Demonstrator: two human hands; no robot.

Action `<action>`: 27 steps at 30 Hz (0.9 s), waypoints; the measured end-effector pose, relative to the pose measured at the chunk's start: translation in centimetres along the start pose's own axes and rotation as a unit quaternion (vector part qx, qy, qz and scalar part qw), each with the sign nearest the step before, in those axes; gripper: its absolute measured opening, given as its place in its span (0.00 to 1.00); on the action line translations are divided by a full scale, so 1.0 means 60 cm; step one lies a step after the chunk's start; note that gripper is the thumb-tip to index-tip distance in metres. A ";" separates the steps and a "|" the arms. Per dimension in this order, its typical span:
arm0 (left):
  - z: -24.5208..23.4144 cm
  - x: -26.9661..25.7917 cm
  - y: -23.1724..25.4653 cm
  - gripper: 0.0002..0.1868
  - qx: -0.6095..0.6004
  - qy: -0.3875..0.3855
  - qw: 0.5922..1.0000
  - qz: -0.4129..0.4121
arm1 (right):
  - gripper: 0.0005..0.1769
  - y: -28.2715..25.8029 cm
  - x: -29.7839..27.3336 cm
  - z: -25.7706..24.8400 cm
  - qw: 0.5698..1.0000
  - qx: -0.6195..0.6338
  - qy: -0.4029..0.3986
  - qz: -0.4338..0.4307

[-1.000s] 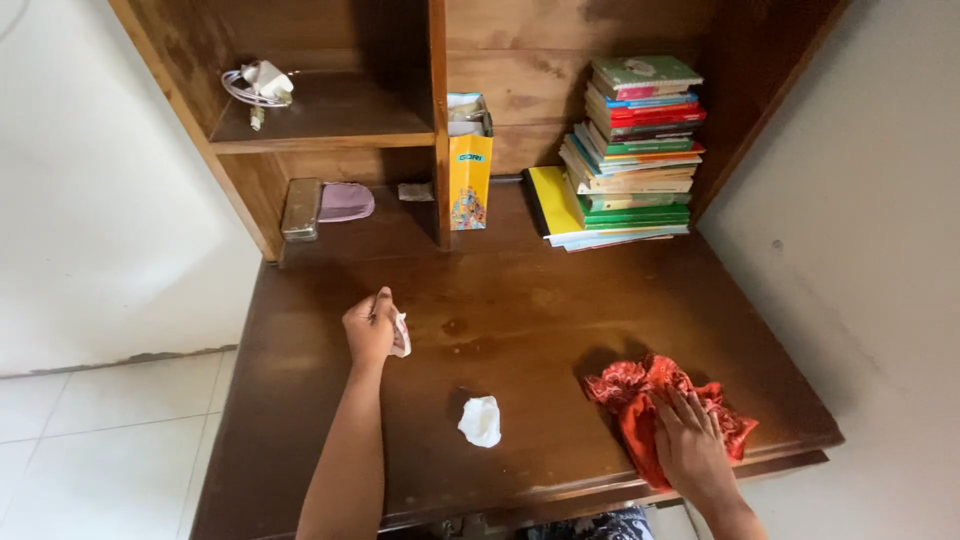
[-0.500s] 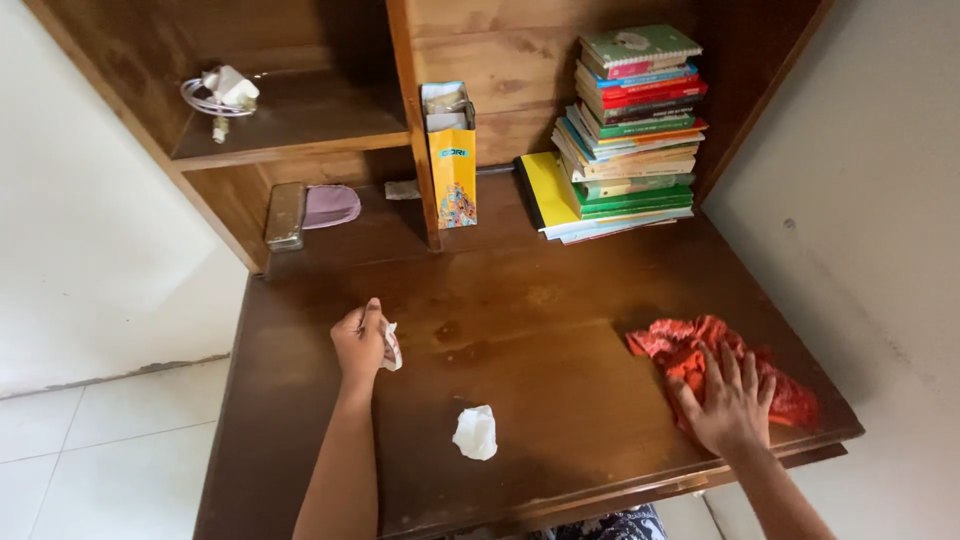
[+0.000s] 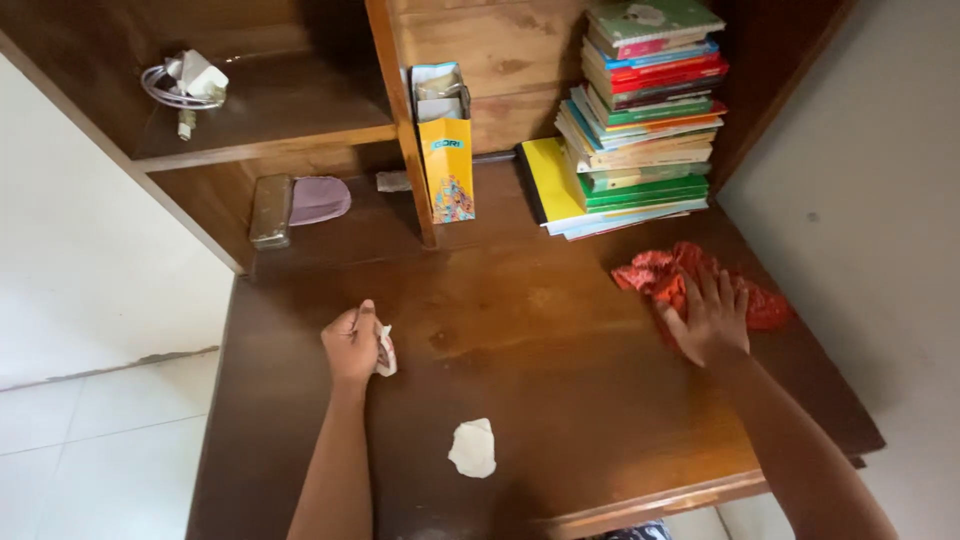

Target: The person wipes a wooden desk surface using two cloths, one red and one patterned. They repeatedly rub and wipe different areas of the desk while a stack of books and a yellow box remain on the right side.

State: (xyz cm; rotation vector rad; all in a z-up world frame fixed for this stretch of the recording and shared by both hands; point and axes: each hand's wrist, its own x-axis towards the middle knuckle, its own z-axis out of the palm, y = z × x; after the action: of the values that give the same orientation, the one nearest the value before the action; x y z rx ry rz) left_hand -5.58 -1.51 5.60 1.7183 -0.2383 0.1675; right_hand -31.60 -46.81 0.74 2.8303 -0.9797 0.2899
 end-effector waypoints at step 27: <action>0.028 0.073 -0.202 0.13 -0.016 0.035 0.976 0.213 | 0.28 -0.549 0.512 0.095 0.968 0.085 -0.198 0.128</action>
State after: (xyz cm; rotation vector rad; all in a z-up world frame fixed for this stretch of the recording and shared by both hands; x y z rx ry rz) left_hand 1.70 -1.62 -5.20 1.6084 -0.5527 0.5349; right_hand 13.37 -40.54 0.02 2.9785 -1.4691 -0.1879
